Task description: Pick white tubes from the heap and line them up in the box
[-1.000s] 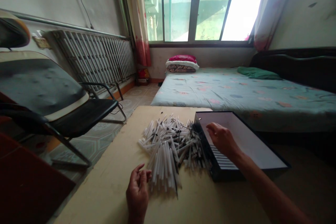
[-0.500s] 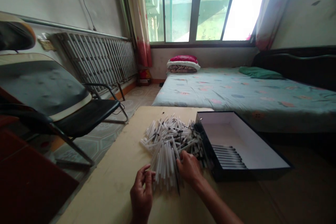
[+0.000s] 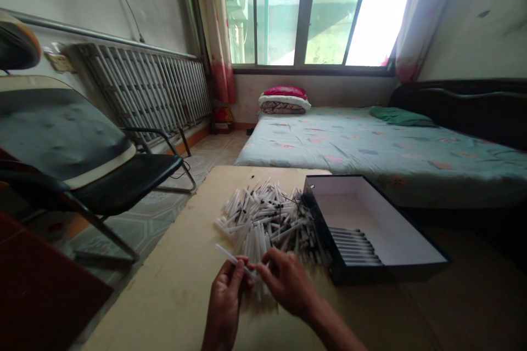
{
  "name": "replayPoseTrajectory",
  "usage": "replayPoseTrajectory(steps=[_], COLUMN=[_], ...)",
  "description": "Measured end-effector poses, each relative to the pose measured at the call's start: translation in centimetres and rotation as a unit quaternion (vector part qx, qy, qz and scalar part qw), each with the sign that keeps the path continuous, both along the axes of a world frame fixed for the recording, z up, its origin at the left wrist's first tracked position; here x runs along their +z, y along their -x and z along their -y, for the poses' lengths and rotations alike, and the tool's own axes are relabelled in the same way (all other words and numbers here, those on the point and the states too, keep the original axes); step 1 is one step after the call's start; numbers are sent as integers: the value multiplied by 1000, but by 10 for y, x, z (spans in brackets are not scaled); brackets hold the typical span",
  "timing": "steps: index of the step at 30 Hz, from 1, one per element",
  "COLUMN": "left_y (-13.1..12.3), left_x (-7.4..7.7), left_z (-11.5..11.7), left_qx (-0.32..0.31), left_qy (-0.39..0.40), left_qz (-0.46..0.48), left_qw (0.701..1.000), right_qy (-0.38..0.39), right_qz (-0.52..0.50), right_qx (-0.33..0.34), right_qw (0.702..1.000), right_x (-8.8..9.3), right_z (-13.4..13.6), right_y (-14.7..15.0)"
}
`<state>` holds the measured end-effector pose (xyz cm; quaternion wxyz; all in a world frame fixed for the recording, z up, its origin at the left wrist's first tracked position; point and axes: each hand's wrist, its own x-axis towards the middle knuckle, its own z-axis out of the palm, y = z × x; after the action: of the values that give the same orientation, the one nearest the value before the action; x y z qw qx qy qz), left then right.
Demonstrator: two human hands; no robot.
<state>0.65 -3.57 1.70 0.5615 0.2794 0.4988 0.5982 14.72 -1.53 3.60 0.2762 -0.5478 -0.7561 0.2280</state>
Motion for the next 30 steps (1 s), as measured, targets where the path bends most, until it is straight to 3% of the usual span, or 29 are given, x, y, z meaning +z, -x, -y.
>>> replayPoseTrajectory(steps=[4,9,14,17,21,25,30], left_y=[7,8,5,6,13,17,15], left_x=[-8,-11,-9,-5,-2,-4,-6], left_z=[2,6,6,4,2,0,-4], left_qx=[34,36,38,39,44,69,90], left_qy=[12,28,39,42,54,59,68], left_qz=[38,58,84,117,160,203,238], left_qw=[999,997,995,991,985,975,965], right_qy=[5,34,44,32,-29,-128,-163], right_qz=[85,126,126,113,32,-100,-100], right_qx=[-150,-211,-225,-226,-180,-115,-111], right_qw=[985,969,965,967,983,980,975], right_x=[-9,-24,-22,-13,-8,-15,-25], right_z=[-42,-68,-68,-51,-6,42,74], right_y=[-10,-6,-7,-15,-26,-31,-28])
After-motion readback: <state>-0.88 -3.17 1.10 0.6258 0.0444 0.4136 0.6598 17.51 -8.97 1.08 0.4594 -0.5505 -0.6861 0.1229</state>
